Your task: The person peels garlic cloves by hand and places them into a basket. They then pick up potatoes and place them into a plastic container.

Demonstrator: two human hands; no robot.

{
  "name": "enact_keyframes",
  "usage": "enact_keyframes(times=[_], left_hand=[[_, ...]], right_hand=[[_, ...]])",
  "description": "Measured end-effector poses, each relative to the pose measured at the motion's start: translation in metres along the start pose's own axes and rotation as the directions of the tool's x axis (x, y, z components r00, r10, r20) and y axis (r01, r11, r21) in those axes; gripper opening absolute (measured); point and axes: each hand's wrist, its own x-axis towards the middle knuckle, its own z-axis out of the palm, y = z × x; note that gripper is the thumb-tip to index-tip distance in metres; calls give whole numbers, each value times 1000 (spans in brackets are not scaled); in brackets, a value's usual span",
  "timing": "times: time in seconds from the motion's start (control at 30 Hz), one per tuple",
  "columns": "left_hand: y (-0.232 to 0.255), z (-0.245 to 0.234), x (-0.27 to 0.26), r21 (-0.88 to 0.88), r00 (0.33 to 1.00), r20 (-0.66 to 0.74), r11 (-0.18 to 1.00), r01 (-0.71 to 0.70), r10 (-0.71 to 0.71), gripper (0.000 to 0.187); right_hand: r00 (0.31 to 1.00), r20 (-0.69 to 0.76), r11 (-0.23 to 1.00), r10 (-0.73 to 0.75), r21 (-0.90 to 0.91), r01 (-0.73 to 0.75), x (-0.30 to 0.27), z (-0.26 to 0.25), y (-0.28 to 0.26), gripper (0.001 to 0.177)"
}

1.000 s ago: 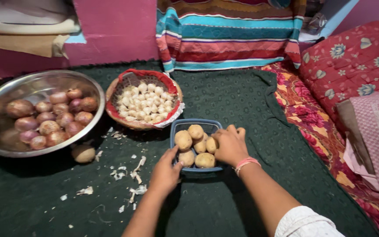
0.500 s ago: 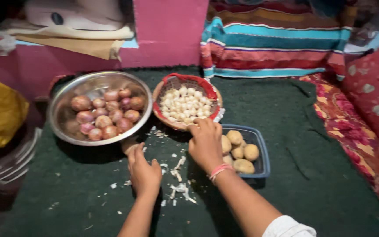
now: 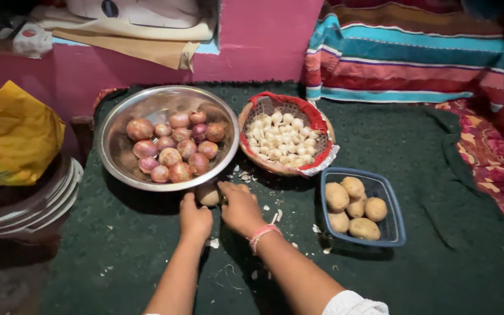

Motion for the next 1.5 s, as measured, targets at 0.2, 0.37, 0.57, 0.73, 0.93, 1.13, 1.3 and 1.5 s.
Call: enact_keyframes(times=[0.2,0.37,0.57,0.73,0.93,1.13,1.3,1.5], left_hand=[[2,-9,7,-93,954,200,965,245,-223,41],[19,-36,-6,-468,924,275,803,370,-266,38],[28,-57,-7,-471,917,250,789,395,-310,31],[44,-59,-10,-498,897,283,747,440,-340,26],[56,-38,-33,-523,937,244,779,346,-252,21],[68,-7,-43,-463,966,162,849,254,-201,19],[96,10,-56,-327,989,110,936,128,-97,26],[142,50,-90,-341,864,493,891,300,-102,33]], right_hand=[[984,133,991,114,-81,-104,8,17,-18,40],[998,60,998,-21,-55,24,6,7,-34,40],[1000,-2,994,12,111,-12,-1,0,-51,41],[999,-49,981,-7,193,16,-10,-27,-53,58],[998,-4,989,-65,132,65,-30,-71,-39,54],[994,14,986,-109,130,107,-45,-110,-21,62],[991,-87,994,-102,33,105,-63,-144,-1,67],[992,-59,993,-109,-45,107,-91,-192,47,65]])
